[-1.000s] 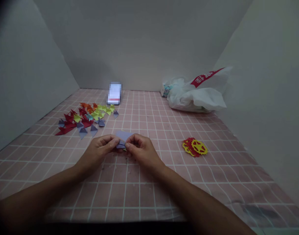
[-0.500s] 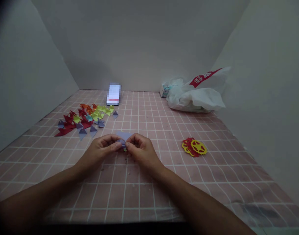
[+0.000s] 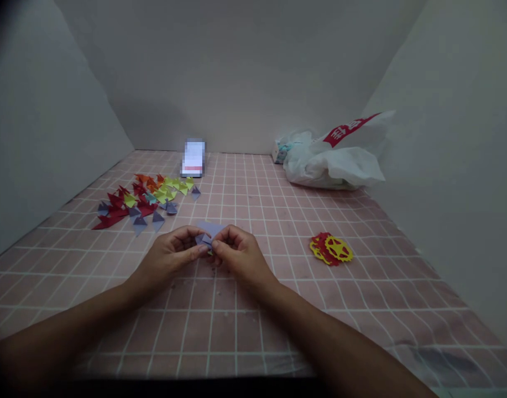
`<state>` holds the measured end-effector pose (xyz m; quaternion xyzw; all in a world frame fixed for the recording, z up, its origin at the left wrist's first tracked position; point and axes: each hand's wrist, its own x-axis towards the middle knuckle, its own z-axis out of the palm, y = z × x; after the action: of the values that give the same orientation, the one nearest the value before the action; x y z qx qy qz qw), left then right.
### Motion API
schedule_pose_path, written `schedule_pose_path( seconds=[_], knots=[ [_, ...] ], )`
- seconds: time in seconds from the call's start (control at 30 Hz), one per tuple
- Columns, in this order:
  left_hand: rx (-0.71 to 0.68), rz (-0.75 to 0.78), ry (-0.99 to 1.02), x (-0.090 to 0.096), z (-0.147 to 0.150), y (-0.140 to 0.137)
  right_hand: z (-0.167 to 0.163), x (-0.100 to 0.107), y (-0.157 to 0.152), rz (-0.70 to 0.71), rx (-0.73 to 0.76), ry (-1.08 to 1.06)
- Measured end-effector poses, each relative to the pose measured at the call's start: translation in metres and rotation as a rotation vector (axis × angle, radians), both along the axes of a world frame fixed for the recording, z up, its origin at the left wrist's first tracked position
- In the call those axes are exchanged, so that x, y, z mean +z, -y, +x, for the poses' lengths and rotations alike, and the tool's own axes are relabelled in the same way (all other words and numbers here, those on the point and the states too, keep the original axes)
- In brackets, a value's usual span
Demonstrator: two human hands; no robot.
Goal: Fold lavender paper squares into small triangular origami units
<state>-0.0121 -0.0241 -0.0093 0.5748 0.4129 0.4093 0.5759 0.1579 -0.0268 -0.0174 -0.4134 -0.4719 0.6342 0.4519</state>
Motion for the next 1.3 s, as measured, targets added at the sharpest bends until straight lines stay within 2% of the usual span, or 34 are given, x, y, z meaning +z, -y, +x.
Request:
schedule_pose_path(
  seconds=[0.23,0.47,0.67,0.97,1.3],
  knots=[
    [0.072,0.027,0.089,0.001,0.004,0.001,-0.002,-0.003,0.001,-0.013,-0.018,-0.036],
    [0.122,0.061,0.084,-0.002,0.005,0.0,-0.003,-0.007,0.001,-0.004,-0.029,-0.057],
    [0.158,0.108,-0.007,-0.002,0.002,0.001,-0.004,-0.009,0.001,-0.026,-0.038,-0.082],
    [0.136,0.068,-0.058,0.008,0.003,0.003,-0.004,-0.008,0.003,-0.031,-0.044,-0.077],
    [0.182,0.054,-0.113,0.002,-0.001,0.002,-0.002,-0.01,0.004,-0.041,-0.02,-0.118]
  ],
)
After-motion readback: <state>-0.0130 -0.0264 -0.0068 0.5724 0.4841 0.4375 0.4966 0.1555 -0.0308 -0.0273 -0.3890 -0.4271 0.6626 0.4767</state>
